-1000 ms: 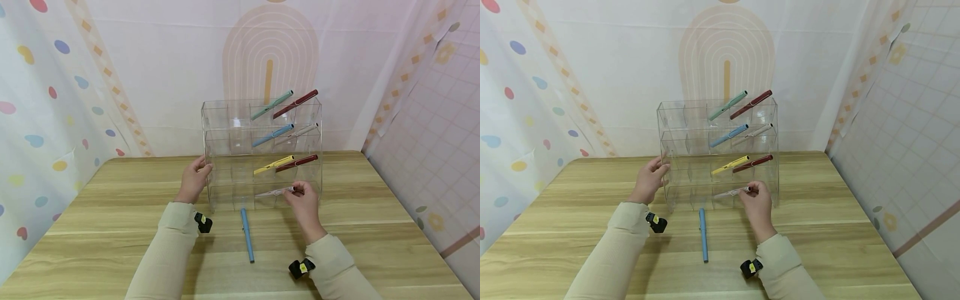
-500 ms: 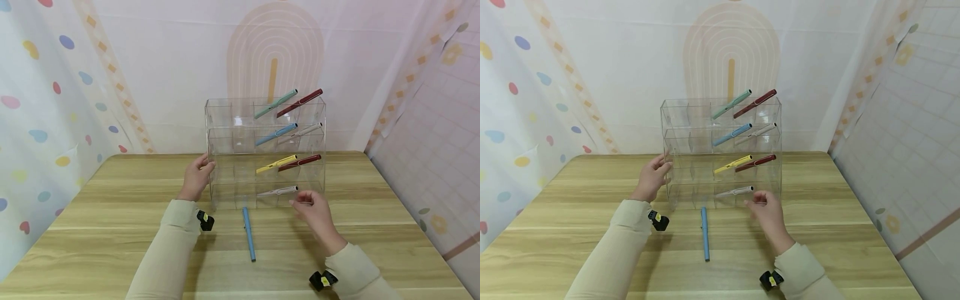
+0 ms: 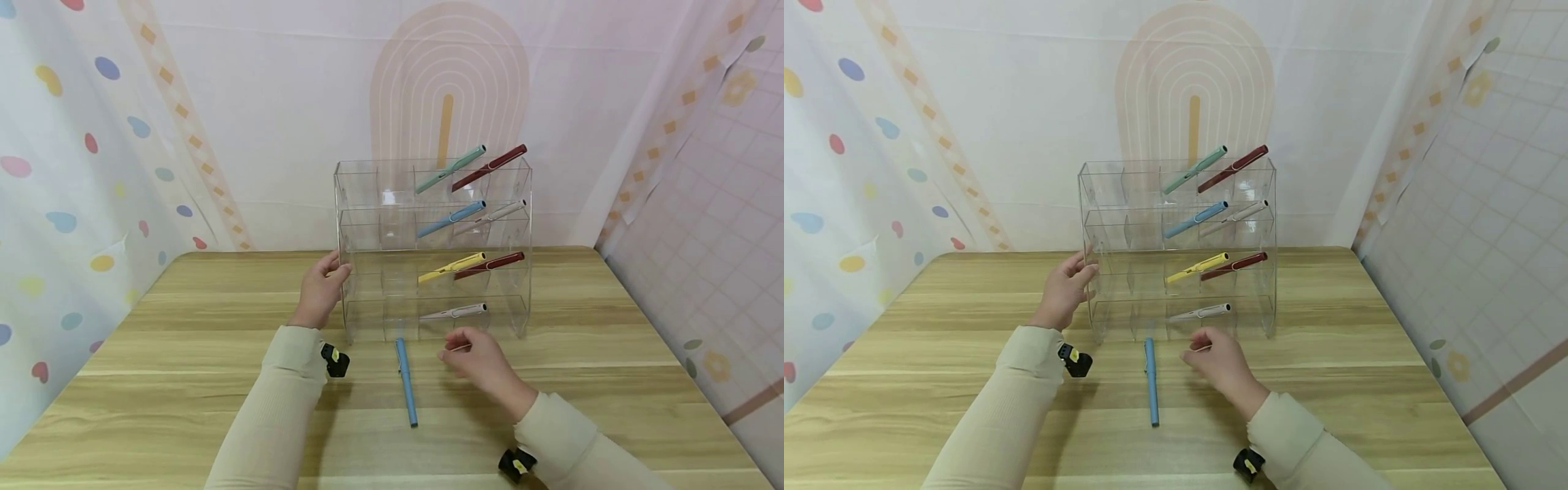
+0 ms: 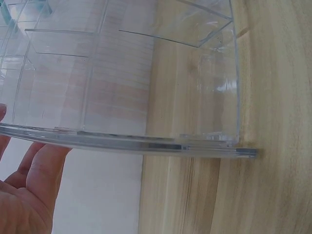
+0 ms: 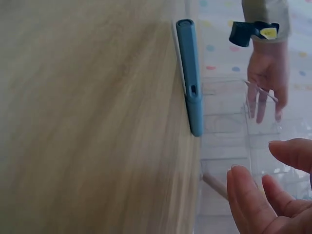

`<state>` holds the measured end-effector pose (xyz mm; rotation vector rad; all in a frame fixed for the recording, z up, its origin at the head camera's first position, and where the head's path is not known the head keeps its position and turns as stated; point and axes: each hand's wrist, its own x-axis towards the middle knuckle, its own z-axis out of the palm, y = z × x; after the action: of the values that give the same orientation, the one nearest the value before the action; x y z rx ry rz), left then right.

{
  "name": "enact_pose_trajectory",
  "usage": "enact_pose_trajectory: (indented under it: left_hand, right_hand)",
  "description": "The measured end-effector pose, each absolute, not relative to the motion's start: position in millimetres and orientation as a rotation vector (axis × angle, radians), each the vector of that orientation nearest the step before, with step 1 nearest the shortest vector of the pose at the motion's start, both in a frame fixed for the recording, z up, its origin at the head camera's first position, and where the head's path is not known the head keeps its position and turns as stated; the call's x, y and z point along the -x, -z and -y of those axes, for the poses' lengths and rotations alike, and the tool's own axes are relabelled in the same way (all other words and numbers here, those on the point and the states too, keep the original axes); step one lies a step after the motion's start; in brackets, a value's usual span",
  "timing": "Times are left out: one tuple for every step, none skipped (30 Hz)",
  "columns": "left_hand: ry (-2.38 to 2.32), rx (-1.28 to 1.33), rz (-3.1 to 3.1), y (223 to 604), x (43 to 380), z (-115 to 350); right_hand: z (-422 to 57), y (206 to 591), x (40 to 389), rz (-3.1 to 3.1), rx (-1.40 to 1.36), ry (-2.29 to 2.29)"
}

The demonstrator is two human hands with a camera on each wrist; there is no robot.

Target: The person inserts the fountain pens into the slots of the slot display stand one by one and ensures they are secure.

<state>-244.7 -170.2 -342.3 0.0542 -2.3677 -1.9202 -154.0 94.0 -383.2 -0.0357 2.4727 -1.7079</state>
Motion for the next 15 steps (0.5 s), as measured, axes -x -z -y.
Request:
enact_pose_trajectory:
  left_hand:
    - [1.918,-0.055,2.368,342,245,170]
    - [1.918,-0.056,2.369,342,245,170]
    - [1.919,-0.057,2.369,342,245,170]
    - [1.918,-0.057,2.37,342,245,170]
    - [1.919,-0.056,2.371,342,245,171]
    - [1.917,-0.057,2.373,342,245,171]
    - [1.917,-0.059,2.376,342,245,171]
    - [1.917,-0.058,2.379,342,245,171]
    - [1.916,-0.058,2.383,342,245,171]
    - [1.915,-0.058,2.386,342,245,171]
    - [1.916,-0.06,2.388,341,245,171]
    - [1.915,-0.064,2.392,341,244,171]
    - [1.916,-0.066,2.395,341,244,171]
    - [1.919,-0.067,2.394,341,244,171]
    - [1.922,-0.068,2.394,341,244,171]
  right_hand:
    - [-91,384,156,-2.468,0.046,1.7]
    - [-88,385,157,-2.461,0.058,1.696]
    - [-85,386,158,-2.454,0.067,1.691]
    - [-82,387,160,-2.45,0.077,1.684]
    - [-79,387,161,-2.447,0.084,1.674]
    - [-76,388,162,-2.444,0.087,1.661]
    - [-74,388,164,-2.444,0.093,1.645]
    - [-71,388,165,-2.446,0.099,1.628]
    - [-69,389,166,-2.447,0.106,1.615]
    - [-66,389,167,-2.451,0.113,1.599]
    - [-64,389,168,-2.453,0.124,1.588]
    - [-62,389,169,-2.457,0.136,1.578]
    - [-60,389,170,-2.462,0.151,1.567]
    - [-58,390,172,-2.465,0.166,1.558]
    - [-56,391,173,-2.471,0.182,1.549]
